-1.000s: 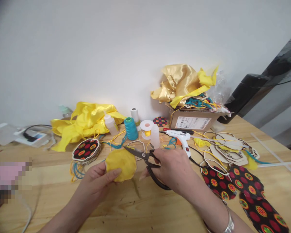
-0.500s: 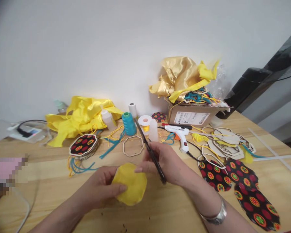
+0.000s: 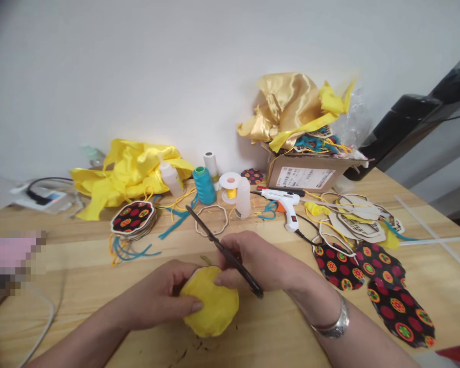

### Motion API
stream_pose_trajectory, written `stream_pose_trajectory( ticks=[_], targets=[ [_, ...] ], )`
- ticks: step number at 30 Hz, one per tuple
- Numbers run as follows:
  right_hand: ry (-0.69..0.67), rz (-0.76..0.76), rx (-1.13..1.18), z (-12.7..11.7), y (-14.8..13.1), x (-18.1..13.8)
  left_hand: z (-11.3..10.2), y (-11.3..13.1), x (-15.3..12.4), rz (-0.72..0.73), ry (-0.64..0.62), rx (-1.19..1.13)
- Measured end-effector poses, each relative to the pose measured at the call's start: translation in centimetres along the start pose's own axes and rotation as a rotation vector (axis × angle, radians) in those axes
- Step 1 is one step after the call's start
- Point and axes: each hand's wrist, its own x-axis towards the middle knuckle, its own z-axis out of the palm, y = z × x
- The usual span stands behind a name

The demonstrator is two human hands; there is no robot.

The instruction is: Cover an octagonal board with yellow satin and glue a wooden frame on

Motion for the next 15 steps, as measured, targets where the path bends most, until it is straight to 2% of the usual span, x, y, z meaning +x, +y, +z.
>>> stream_pose_trajectory(
  ticks=[6,12,15],
  targets=[
    [0.065,-0.007,-0.048,0.0,0.1,-0.1,0.1,0.7,0.1,0.094,0.032,-0.182],
    [0.052,0.015,-0.038,0.3,-0.3,0.1,0.1,1.2,0.4,0.163,0.347,-0.139],
    [0.029,0.013,-0.033,0.7,-0.5,0.2,0.1,0.8,0.5,0.159,0.397,-0.141]
  ],
)
